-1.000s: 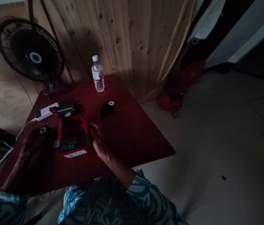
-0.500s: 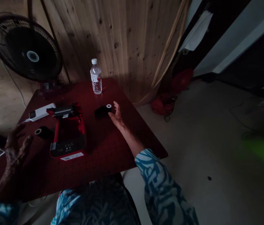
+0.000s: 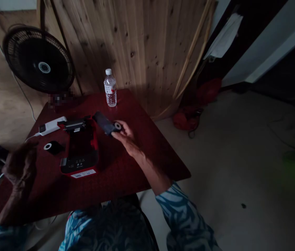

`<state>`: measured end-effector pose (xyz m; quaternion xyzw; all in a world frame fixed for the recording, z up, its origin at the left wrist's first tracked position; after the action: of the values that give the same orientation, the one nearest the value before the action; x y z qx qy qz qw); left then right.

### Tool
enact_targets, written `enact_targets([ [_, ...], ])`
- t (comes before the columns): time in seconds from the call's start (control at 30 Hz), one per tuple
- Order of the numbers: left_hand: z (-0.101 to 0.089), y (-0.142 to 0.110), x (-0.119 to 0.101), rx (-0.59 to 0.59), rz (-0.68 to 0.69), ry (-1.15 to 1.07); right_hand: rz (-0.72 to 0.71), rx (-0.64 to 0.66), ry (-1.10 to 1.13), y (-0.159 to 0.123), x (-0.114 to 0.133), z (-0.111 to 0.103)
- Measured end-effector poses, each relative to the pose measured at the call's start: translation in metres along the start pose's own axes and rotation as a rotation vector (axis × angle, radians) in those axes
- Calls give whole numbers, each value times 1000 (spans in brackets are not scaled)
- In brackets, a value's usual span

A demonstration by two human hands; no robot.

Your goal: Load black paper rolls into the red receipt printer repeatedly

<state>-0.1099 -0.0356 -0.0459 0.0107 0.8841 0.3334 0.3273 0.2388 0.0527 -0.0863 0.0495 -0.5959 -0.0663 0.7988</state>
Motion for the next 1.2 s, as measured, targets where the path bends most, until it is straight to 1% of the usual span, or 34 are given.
enact_targets([
  [0.07, 1, 2, -30, -56, -112, -210, 47, 166, 69, -29, 22, 26],
  [0.1, 3, 4, -47, 14, -157, -301, 71, 269, 87, -43, 31, 40],
  [0.13, 6, 7, -63, 109, -197, -368, 78, 373, 105, -55, 40, 53],
  [0.2, 11, 11, -88, 334, -271, -427, 32, 537, 120, -72, 51, 72],
  [0.23, 13, 11, -96, 439, -310, -451, -2, 601, 132, -78, 54, 79],
  [0.3, 14, 9, -103, 624, -372, -520, -66, 688, 161, -83, 54, 88],
  [0.37, 15, 5, -101, 746, -389, -623, -114, 741, 169, -84, 51, 91],
  [0.4, 15, 2, -99, 780, -380, -674, -131, 750, 158, -83, 48, 91],
  [0.5, 15, -4, -93, 816, -336, -760, -171, 737, 105, -84, 42, 90],
  [0.6, 12, -7, -94, 857, -336, -767, -233, 717, 0, -86, 44, 88],
  [0.63, 10, -6, -94, 857, -351, -758, -254, 709, -42, -86, 46, 87],
  [0.7, 4, 1, -93, 803, -372, -703, -270, 676, -96, -80, 52, 81],
  [0.73, 1, 6, -91, 757, -356, -652, -271, 637, -107, -75, 53, 75],
  [0.77, -2, 13, -88, 709, -322, -586, -269, 571, -113, -67, 52, 67],
  [0.8, -4, 19, -84, 669, -269, -508, -262, 483, -124, -58, 48, 58],
  [0.87, -2, 32, -77, 636, -124, -349, -231, 269, -176, -39, 30, 37],
  [0.9, 2, 37, -74, 632, -49, -275, -203, 182, -221, -32, 16, 27],
  [0.93, 8, 41, -71, 634, 19, -203, -162, 131, -272, -25, -1, 18],
  [1.0, 24, 45, -70, 662, 133, -65, -97, 82, -366, -18, -33, 6],
  [1.07, 40, 47, -73, 713, 216, 71, -122, 87, -422, -16, -57, 0],
  [1.1, 48, 47, -76, 748, 252, 140, -146, 100, -445, -17, -64, 0],
  [1.17, 62, 47, -84, 810, 302, 289, -184, 124, -488, -19, -73, 1],
  [1.2, 67, 48, -88, 841, 306, 375, -191, 127, -508, -20, -74, 2],
])
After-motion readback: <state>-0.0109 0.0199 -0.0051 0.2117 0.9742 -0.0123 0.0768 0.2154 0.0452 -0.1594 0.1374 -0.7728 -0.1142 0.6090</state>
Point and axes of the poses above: each hand's wrist, its own y-axis towards the middle knuckle, its own z-axis out of the palm, x = y × z, the point moved 3 cm from there along y, towards the middle knuckle, and after that the axes turned 1 degree about -x, right-handed, at the moved point
